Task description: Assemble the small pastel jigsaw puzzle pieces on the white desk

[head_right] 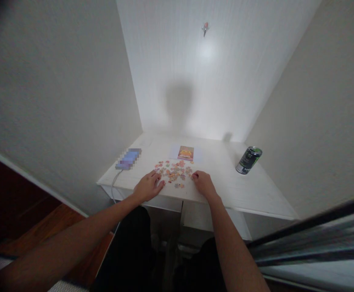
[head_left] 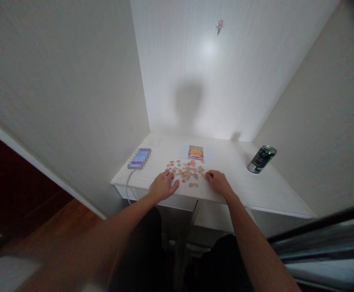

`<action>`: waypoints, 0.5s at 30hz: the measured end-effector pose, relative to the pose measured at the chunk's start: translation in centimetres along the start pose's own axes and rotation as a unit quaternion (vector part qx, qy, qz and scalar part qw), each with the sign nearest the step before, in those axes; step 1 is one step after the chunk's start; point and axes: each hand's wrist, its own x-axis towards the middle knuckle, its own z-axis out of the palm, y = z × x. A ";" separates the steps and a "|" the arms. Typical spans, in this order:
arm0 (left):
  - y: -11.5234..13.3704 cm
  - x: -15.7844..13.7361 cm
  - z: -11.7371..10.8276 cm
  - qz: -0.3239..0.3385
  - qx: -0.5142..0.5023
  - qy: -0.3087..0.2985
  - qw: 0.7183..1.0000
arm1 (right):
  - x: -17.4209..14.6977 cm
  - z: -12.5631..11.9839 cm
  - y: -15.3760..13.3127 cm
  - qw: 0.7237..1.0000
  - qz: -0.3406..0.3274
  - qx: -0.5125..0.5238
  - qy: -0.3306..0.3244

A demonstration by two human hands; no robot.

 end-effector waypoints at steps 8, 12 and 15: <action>-0.2 0.1 -0.1 0.004 -0.007 -0.005 1.000 | -1.5 -1.1 0.8 0.994 0.080 0.032 0.073; -0.4 0.0 -0.1 0.006 -0.008 -0.002 1.000 | -2.3 -1.3 1.3 0.989 0.095 0.047 0.103; -0.6 -0.1 0.2 0.005 -0.028 0.019 0.999 | -2.4 -1.3 1.6 0.990 0.086 0.056 0.101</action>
